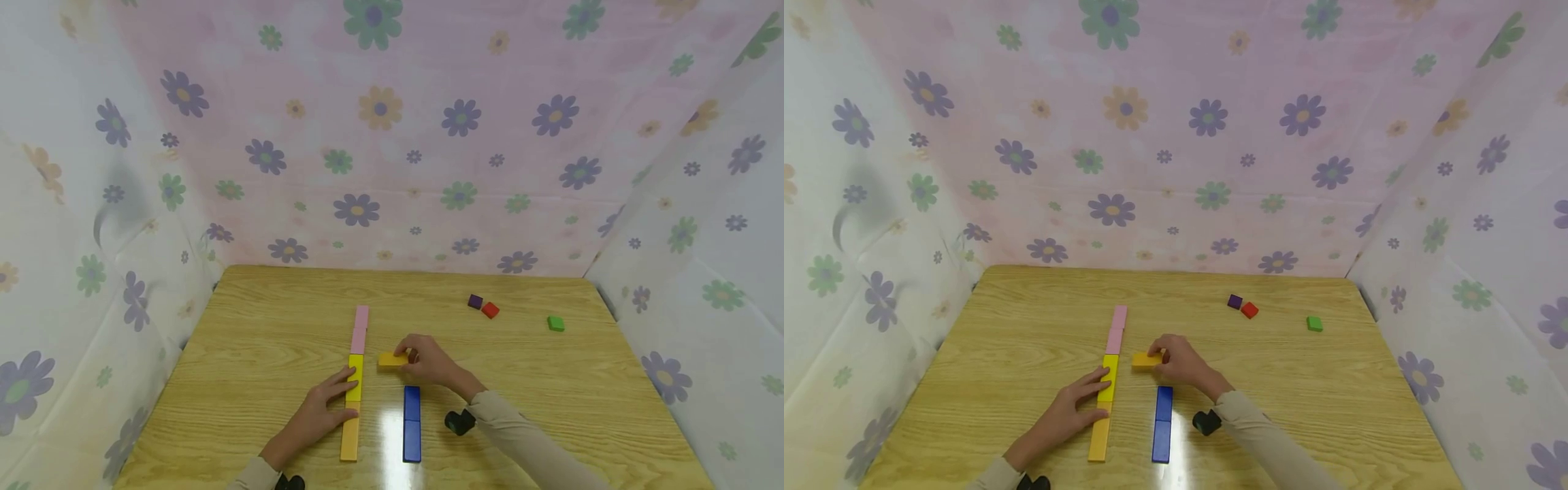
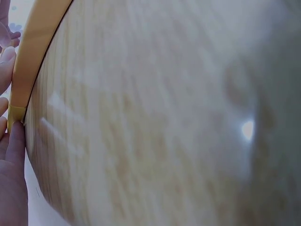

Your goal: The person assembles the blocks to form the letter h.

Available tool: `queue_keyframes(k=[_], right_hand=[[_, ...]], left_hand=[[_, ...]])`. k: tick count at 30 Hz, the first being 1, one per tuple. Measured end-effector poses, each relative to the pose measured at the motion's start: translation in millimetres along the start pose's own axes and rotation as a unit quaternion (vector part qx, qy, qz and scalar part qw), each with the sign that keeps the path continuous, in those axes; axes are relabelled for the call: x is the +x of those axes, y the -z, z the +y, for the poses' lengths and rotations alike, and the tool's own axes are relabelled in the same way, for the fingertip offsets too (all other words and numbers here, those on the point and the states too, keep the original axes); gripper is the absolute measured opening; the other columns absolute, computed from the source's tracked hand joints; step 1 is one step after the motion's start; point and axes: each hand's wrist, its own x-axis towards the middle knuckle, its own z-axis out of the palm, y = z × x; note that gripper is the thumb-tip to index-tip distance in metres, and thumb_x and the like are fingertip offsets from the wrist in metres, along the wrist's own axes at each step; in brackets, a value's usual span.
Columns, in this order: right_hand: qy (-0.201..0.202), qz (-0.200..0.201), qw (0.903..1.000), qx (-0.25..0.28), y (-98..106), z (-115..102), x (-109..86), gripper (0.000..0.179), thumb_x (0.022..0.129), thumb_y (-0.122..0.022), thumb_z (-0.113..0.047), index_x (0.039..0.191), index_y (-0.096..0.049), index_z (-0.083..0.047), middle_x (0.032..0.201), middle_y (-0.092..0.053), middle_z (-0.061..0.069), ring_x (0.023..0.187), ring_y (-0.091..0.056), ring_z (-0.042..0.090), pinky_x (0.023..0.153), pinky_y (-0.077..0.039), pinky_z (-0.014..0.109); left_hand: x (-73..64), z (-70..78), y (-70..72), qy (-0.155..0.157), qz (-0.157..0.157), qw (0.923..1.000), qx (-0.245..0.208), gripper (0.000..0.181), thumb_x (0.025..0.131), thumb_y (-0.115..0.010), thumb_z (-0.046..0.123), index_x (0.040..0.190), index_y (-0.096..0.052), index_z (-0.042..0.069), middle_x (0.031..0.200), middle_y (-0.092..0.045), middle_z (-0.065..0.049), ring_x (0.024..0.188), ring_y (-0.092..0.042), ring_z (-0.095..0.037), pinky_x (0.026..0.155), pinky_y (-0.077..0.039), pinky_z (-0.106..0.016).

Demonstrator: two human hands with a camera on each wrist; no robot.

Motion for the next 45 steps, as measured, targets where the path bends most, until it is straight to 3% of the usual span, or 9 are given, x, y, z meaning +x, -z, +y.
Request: queue_keyframes(k=[14,26,35,45], right_hand=[[-0.004,-0.007,1.0,0.003,-12,-4,8.4,0.022,0.079,-0.072,0.004,0.1,-0.067,0.0,0.098,-0.063,0.01,0.074,-0.059,0.014,0.063,-0.052,0.021],[-0.016,-0.008,0.9998,-0.002,-25,0,15.0,0.021,0.079,-0.074,0.0,0.098,-0.069,-0.004,0.095,-0.063,0.006,0.071,-0.054,0.009,0.061,-0.049,0.021],[-0.022,-0.003,0.9998,0.0,-29,1,20.2,0.02,0.08,-0.075,-0.003,0.098,-0.068,-0.005,0.094,-0.063,0.004,0.071,-0.054,0.008,0.061,-0.049,0.021],[-0.039,-0.006,0.9992,-0.004,-33,-2,22.8,0.022,0.079,-0.075,-0.002,0.099,-0.067,-0.004,0.094,-0.06,0.005,0.068,-0.051,0.008,0.059,-0.047,0.021]], left_hand=[[-0.4,-0.9,0.3,-0.001,-0.003,1.0,0.002,0.055,0.083,-0.073,0.03,0.13,-0.057,0.007,0.148,-0.038,-0.002,0.137,-0.031,-0.025,0.105,-0.035,-0.046],[-1.0,0.3,-1.9,-0.015,0.014,0.9997,0.01,0.054,0.083,-0.072,0.029,0.129,-0.058,0.004,0.147,-0.04,-0.007,0.135,-0.033,-0.032,0.105,-0.036,-0.044],[0.8,1.4,0.5,0.005,-0.001,1.0,-0.001,0.053,0.083,-0.073,0.028,0.13,-0.058,0.007,0.148,-0.037,0.0,0.137,-0.03,-0.023,0.105,-0.035,-0.044],[-1.0,0.9,0.0,0.006,0.002,1.0,-0.007,0.054,0.083,-0.073,0.029,0.13,-0.058,0.007,0.148,-0.037,-0.001,0.137,-0.03,-0.023,0.106,-0.035,-0.044]])
